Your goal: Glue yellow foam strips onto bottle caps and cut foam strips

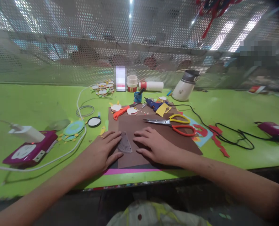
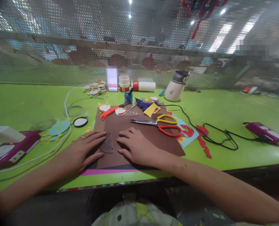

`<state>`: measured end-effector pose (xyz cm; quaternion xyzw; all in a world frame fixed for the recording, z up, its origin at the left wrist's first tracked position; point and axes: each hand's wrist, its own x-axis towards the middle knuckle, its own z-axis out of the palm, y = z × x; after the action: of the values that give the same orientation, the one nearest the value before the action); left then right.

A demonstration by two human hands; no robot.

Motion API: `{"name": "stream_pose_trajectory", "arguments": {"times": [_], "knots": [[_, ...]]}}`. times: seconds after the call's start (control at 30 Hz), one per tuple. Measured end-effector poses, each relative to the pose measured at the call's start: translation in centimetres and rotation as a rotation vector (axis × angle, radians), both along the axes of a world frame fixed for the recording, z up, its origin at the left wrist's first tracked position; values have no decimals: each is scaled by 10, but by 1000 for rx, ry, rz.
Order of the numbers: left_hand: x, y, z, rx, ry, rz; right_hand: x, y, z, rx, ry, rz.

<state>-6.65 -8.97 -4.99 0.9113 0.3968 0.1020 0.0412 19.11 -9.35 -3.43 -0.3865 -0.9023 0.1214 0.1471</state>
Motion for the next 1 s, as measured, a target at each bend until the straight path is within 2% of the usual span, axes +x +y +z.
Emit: {"name": "stream_pose_trajectory", "arguments": {"times": [0.1,0.3,0.63,1.0], "knots": [[-1,-1,4,-37,14,8,5,-18,-8,109,-71,10],[0,6,11,-79,-35,-25,-11,-27,-7,103,-133,32],[1,0,2,-31,-20,3,-10,-32,-12,92,-135,81],[1,-2,-1,19,-42,-4,-7,-32,-13,80,-73,27]]}}
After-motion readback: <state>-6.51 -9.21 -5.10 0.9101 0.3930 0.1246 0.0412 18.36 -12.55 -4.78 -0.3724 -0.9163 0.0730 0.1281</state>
